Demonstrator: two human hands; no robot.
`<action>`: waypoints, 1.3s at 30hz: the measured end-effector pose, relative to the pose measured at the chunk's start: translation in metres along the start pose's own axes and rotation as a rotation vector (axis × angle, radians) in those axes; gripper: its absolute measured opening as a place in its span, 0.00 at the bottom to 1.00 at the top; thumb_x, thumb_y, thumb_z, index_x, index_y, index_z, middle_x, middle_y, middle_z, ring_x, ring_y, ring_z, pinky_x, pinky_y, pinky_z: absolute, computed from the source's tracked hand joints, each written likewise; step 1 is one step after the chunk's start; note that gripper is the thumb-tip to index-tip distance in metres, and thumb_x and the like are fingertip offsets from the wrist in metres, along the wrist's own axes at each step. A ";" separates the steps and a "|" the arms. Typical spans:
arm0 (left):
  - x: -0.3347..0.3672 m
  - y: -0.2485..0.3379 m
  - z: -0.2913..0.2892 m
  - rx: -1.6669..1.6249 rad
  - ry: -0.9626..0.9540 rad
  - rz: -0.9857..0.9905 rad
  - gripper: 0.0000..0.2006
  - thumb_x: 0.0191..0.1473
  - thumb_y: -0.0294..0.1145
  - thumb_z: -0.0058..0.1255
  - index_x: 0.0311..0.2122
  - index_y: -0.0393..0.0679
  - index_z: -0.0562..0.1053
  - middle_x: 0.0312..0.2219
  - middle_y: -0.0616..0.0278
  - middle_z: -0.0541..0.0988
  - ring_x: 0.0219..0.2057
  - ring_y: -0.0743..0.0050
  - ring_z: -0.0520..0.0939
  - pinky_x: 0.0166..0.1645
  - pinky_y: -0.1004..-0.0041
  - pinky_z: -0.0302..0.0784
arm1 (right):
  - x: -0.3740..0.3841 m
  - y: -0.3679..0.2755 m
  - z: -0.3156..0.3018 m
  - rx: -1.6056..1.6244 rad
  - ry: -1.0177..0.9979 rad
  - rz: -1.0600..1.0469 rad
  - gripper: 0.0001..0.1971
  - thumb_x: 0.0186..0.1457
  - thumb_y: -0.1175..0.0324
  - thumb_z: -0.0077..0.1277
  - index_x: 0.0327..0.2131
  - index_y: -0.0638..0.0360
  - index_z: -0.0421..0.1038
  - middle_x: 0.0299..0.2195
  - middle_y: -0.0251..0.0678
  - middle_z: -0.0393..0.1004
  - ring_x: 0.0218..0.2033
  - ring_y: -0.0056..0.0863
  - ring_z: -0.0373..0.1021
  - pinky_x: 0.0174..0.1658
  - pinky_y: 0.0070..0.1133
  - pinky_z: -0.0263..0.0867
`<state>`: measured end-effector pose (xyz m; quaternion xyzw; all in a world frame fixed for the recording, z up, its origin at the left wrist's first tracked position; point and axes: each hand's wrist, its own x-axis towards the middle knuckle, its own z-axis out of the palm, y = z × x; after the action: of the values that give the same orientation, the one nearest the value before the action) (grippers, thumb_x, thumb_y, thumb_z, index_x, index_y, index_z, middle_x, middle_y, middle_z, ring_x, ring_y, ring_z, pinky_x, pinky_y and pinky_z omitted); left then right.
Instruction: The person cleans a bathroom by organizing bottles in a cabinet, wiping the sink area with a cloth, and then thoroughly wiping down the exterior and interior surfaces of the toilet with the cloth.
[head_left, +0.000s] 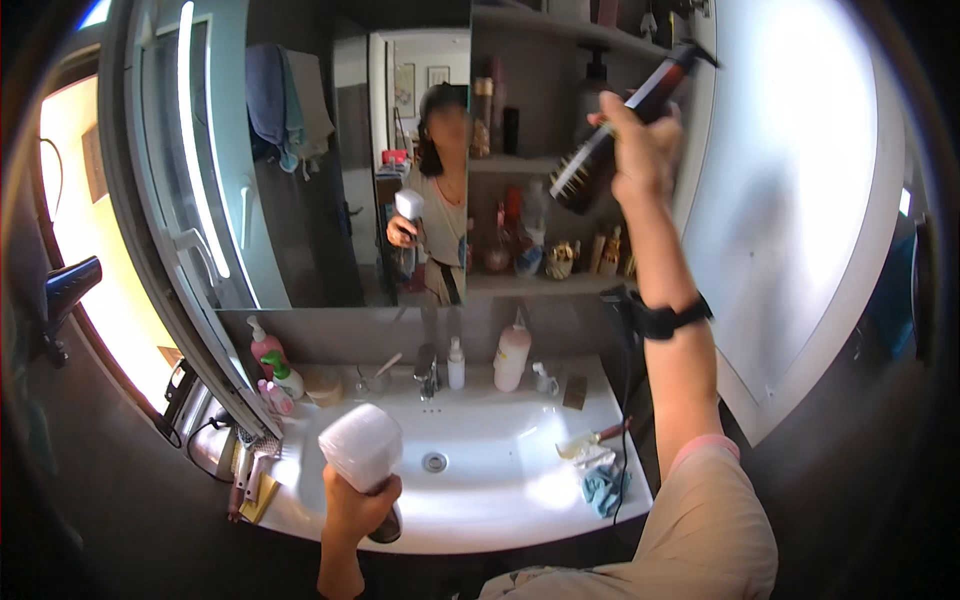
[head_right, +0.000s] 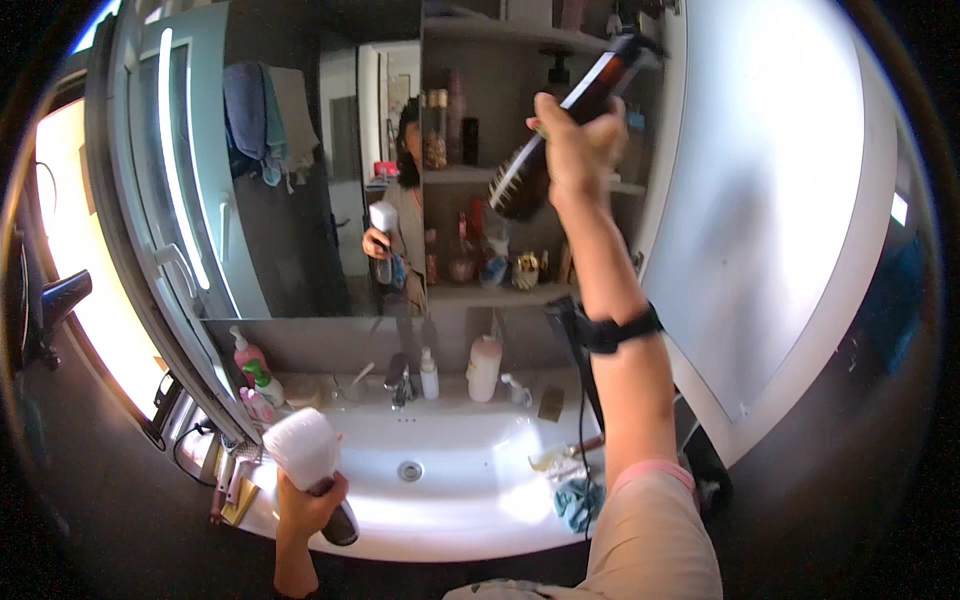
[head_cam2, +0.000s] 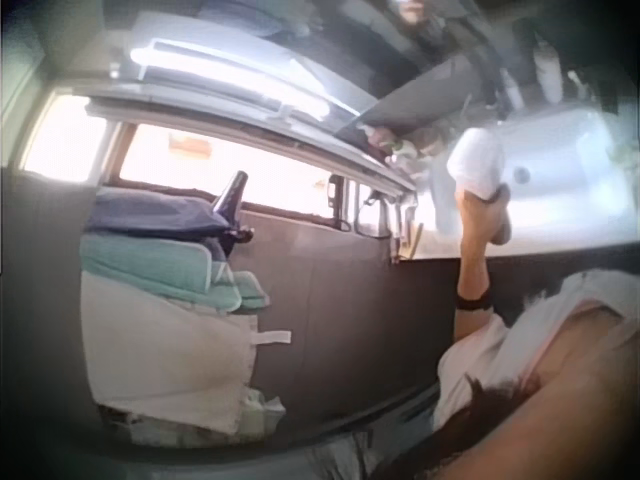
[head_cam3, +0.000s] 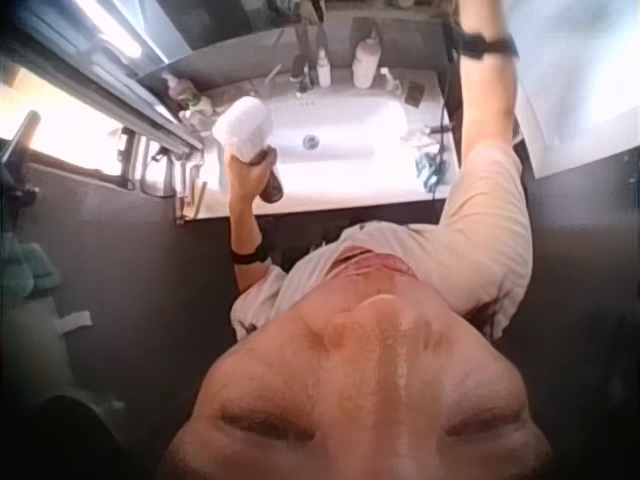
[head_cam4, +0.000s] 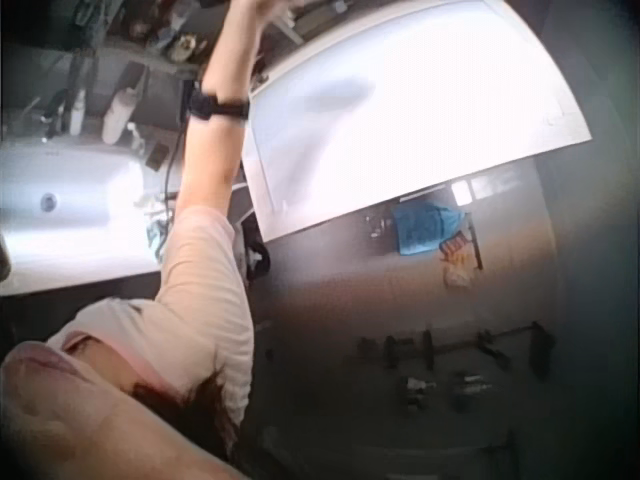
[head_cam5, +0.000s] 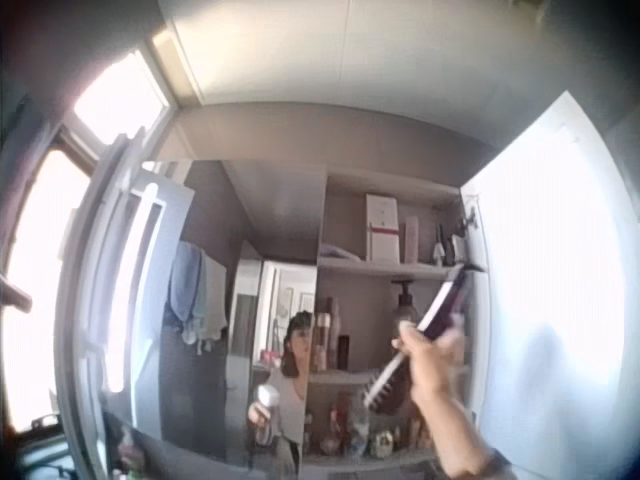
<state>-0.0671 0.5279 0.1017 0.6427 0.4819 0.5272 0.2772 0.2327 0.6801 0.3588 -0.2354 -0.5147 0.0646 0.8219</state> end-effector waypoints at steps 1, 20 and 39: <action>0.000 -0.002 0.000 -0.109 -0.030 0.019 0.19 0.34 0.17 0.47 0.38 0.33 0.66 0.32 0.57 0.72 0.23 0.79 0.74 0.27 0.78 0.69 | -0.019 -0.022 -0.019 0.087 -0.014 0.025 0.14 0.41 0.75 0.53 0.32 0.66 0.60 0.22 0.38 0.68 0.19 0.25 0.68 0.29 0.24 0.64; 0.037 0.011 0.090 -0.502 -0.330 0.002 0.26 0.34 0.23 0.48 0.44 0.29 0.61 0.35 0.53 0.68 0.21 0.72 0.75 0.31 0.76 0.70 | -0.173 -0.169 -0.350 -0.490 0.348 0.252 0.19 0.34 0.73 0.55 0.35 0.59 0.64 0.31 0.32 0.64 0.32 0.22 0.63 0.36 0.21 0.60; 0.007 0.001 0.039 -0.541 -0.215 -0.070 0.22 0.36 0.18 0.47 0.42 0.31 0.63 0.39 0.50 0.67 0.23 0.73 0.75 0.30 0.77 0.71 | -0.218 -0.117 -0.215 -0.219 -0.220 0.587 0.18 0.32 0.70 0.57 0.30 0.60 0.63 0.32 0.36 0.66 0.37 0.25 0.64 0.46 0.25 0.59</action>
<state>-0.0297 0.5402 0.0941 0.5807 0.3133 0.5556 0.5059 0.3042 0.4322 0.1571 -0.4522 -0.5147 0.2678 0.6774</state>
